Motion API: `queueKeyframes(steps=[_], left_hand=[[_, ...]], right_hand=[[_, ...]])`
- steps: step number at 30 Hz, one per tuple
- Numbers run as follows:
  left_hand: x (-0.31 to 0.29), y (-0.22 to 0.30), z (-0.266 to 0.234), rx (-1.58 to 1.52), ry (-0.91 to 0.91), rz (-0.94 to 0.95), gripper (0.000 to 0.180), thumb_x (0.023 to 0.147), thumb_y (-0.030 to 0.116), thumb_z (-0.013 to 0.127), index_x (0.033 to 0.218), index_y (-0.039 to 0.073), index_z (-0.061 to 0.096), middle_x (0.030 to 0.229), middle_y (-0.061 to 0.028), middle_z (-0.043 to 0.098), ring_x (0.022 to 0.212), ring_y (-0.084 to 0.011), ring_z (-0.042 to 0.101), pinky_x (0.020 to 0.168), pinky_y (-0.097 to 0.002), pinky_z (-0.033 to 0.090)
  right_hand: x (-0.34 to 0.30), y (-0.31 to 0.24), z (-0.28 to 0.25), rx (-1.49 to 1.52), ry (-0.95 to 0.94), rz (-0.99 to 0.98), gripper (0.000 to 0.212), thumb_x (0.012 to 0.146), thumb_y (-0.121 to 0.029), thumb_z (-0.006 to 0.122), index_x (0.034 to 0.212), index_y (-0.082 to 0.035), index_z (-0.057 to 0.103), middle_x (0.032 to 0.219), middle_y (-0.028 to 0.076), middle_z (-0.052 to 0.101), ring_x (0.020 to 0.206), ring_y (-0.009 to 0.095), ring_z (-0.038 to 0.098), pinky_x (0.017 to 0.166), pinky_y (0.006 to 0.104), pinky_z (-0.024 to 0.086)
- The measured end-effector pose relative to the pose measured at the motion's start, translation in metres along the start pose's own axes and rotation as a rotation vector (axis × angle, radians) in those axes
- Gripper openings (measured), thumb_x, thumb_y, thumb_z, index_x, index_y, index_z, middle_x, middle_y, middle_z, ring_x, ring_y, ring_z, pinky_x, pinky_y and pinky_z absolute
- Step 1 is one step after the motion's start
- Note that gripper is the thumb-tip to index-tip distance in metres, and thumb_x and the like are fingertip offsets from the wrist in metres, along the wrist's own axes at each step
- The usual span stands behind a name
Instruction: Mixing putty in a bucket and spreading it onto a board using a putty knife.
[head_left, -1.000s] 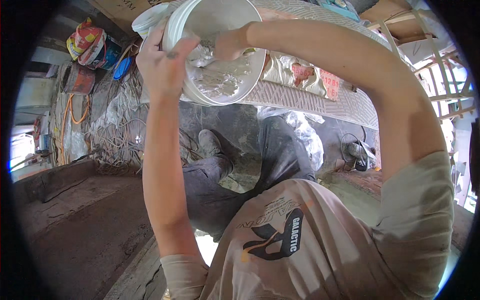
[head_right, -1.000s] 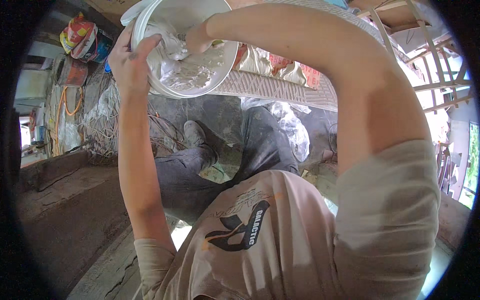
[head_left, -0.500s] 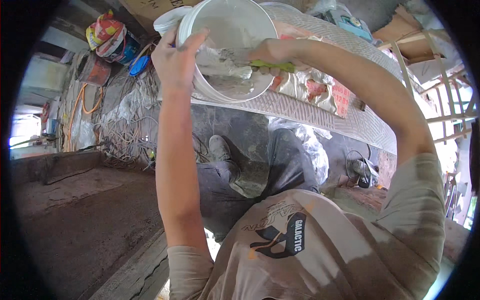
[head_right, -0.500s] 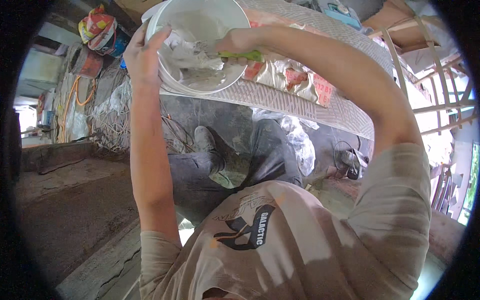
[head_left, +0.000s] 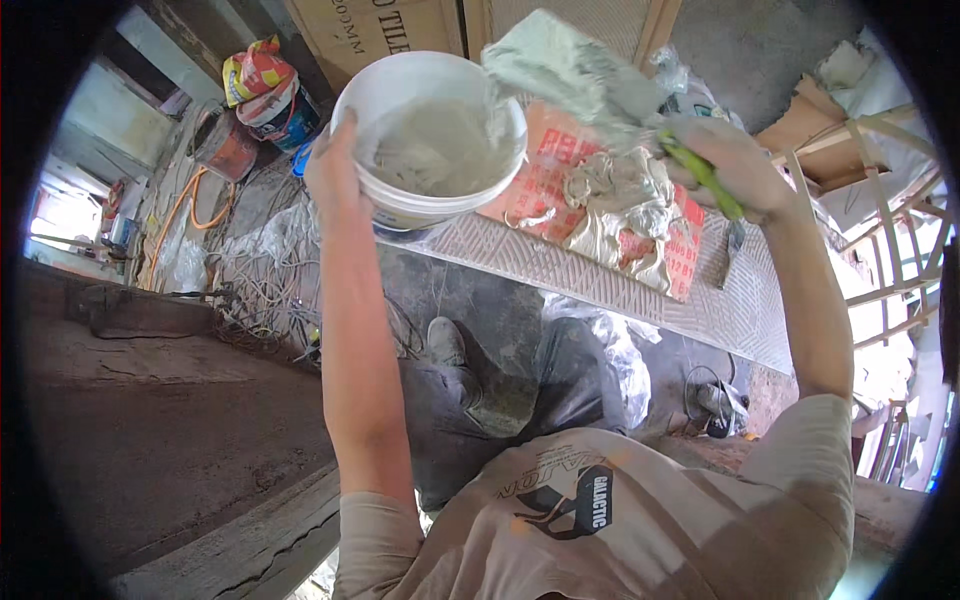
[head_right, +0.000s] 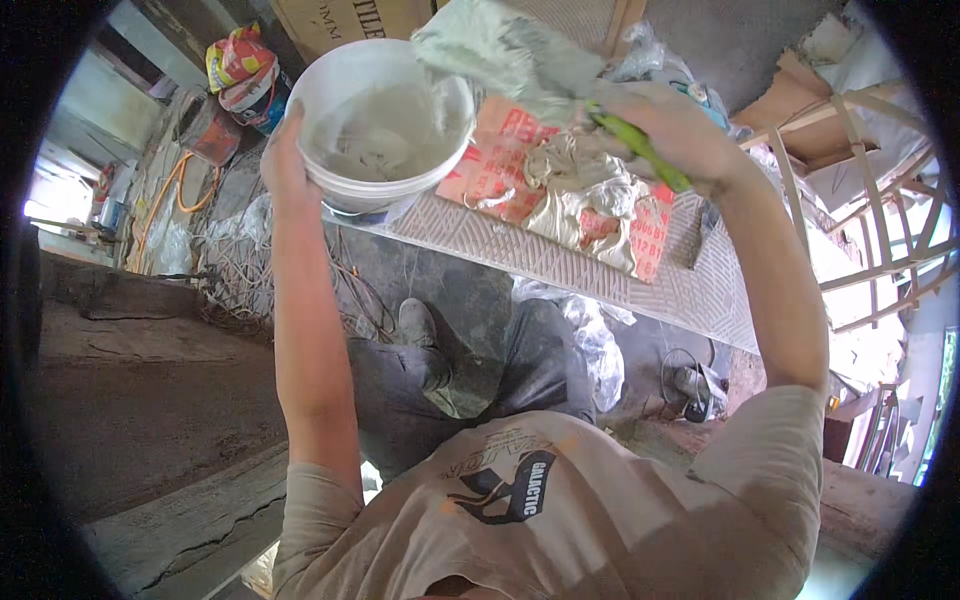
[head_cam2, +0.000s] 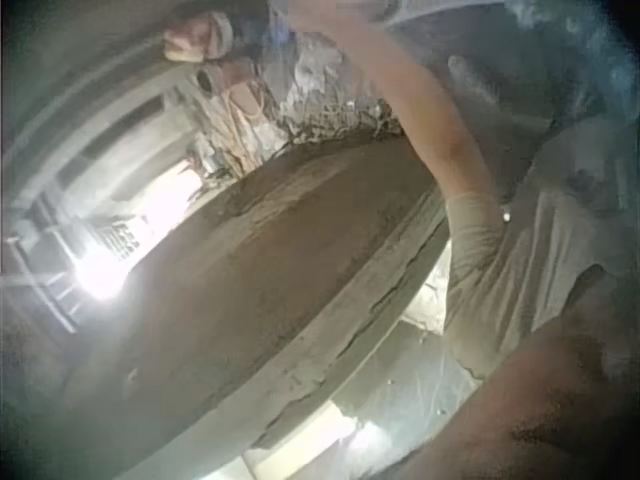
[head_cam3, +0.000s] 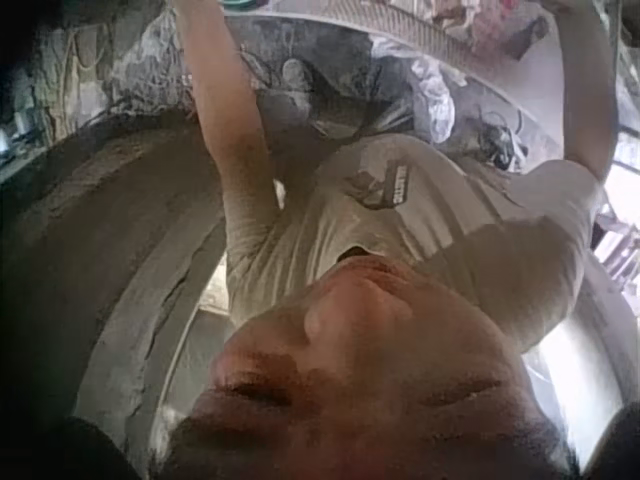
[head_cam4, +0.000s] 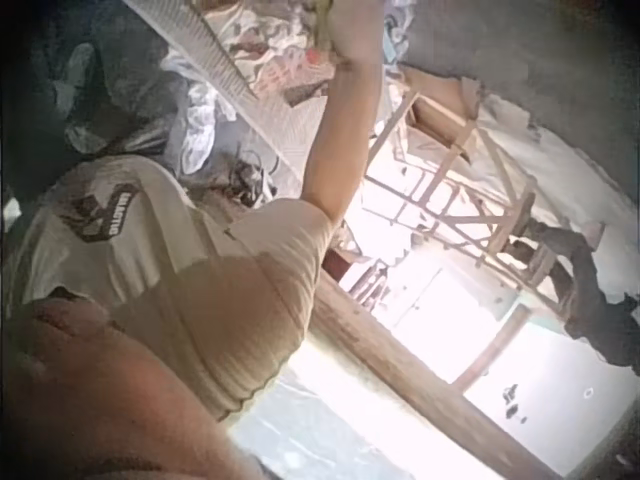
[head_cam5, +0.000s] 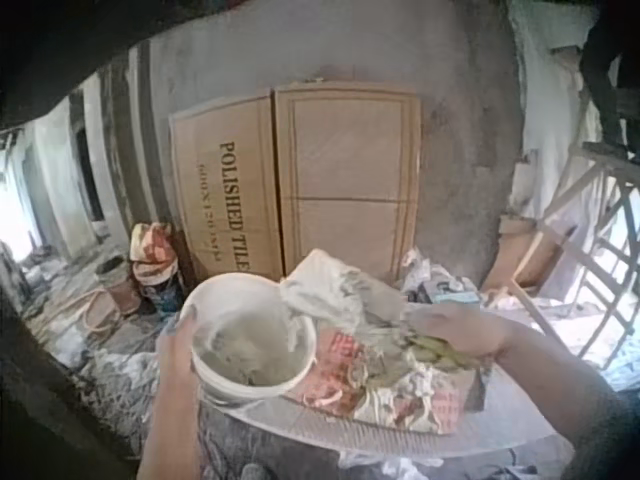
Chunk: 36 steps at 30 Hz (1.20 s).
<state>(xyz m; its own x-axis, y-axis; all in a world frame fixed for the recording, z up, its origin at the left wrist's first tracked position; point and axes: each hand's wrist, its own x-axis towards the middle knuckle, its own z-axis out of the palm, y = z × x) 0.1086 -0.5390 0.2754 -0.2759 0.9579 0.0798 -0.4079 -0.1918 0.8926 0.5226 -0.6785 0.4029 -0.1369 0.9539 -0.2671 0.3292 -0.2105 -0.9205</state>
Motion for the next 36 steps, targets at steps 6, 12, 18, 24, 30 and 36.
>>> queueKeyframes(steps=[6, 12, 18, 24, 30, 36], left_hand=[[0.011, 0.005, -0.047, -0.189, 0.114, -0.133, 0.052, 0.099, 0.027, 0.068, 0.139, -0.004, 0.056, 0.134, -0.0197, 0.065, 0.118, -0.0344, 0.066, 0.102, -0.0491, 0.054], [0.030, -0.011, -0.100, -0.217, 0.006, -0.148, 0.055, 0.102, 0.031, 0.061, 0.144, -0.003, 0.051, 0.142, -0.0196, 0.060, 0.126, -0.0373, 0.061, 0.106, -0.0543, 0.050], [0.019, -0.016, -0.112, -0.303, -0.054, -0.106, 0.052, 0.104, 0.030, 0.057, 0.145, -0.002, 0.051, 0.138, -0.0203, 0.063, 0.124, -0.0383, 0.062, 0.107, -0.0528, 0.050], [-0.008, 0.017, -0.069, 0.489, 0.468, 0.268, 0.049, 0.101, 0.035, 0.063, 0.134, -0.002, 0.062, 0.132, -0.0210, 0.067, 0.120, -0.0350, 0.065, 0.105, -0.0464, 0.051], [-0.114, -0.032, 0.028, 1.282, -0.489, 0.765, 0.039, 0.101, 0.016, 0.051, 0.136, 0.002, 0.059, 0.132, -0.0201, 0.062, 0.115, -0.0385, 0.063, 0.101, -0.0472, 0.049], [-0.237, -0.155, 0.136, 0.164, -0.548, -1.012, 0.038, 0.104, 0.038, 0.059, 0.123, 0.005, 0.065, 0.118, -0.0089, 0.067, 0.095, -0.0215, 0.071, 0.077, -0.0403, 0.059]], right_hand=[[-0.034, 0.020, -0.034, -0.249, 0.209, -0.076, 0.037, 0.102, -0.036, 0.060, 0.113, -0.002, 0.068, 0.076, 0.002, 0.060, 0.067, 0.010, 0.059, 0.057, 0.0263, 0.049], [0.009, 0.167, -0.029, -1.152, 0.268, 0.040, 0.041, 0.093, -0.036, 0.069, 0.115, -0.002, 0.069, 0.085, 0.016, 0.069, 0.085, 0.027, 0.068, 0.080, 0.0456, 0.054], [0.002, 0.174, -0.039, -0.946, 0.247, 0.102, 0.043, 0.095, -0.042, 0.066, 0.110, -0.001, 0.069, 0.092, 0.020, 0.071, 0.083, 0.033, 0.071, 0.077, 0.0452, 0.056], [-0.018, 0.232, -0.011, 0.064, 0.374, 0.387, 0.038, 0.102, -0.041, 0.061, 0.111, -0.005, 0.068, 0.087, 0.008, 0.071, 0.065, 0.017, 0.066, 0.056, 0.0338, 0.054], [-0.021, 0.204, 0.034, 0.530, 0.395, 0.302, 0.034, 0.106, -0.039, 0.055, 0.110, -0.008, 0.069, 0.088, 0.004, 0.072, 0.063, 0.011, 0.064, 0.050, 0.0268, 0.048], [-0.025, 0.213, 0.033, 0.108, 0.267, 0.241, 0.042, 0.106, -0.042, 0.053, 0.113, -0.004, 0.069, 0.091, 0.009, 0.074, 0.062, 0.019, 0.067, 0.054, 0.0339, 0.053]])
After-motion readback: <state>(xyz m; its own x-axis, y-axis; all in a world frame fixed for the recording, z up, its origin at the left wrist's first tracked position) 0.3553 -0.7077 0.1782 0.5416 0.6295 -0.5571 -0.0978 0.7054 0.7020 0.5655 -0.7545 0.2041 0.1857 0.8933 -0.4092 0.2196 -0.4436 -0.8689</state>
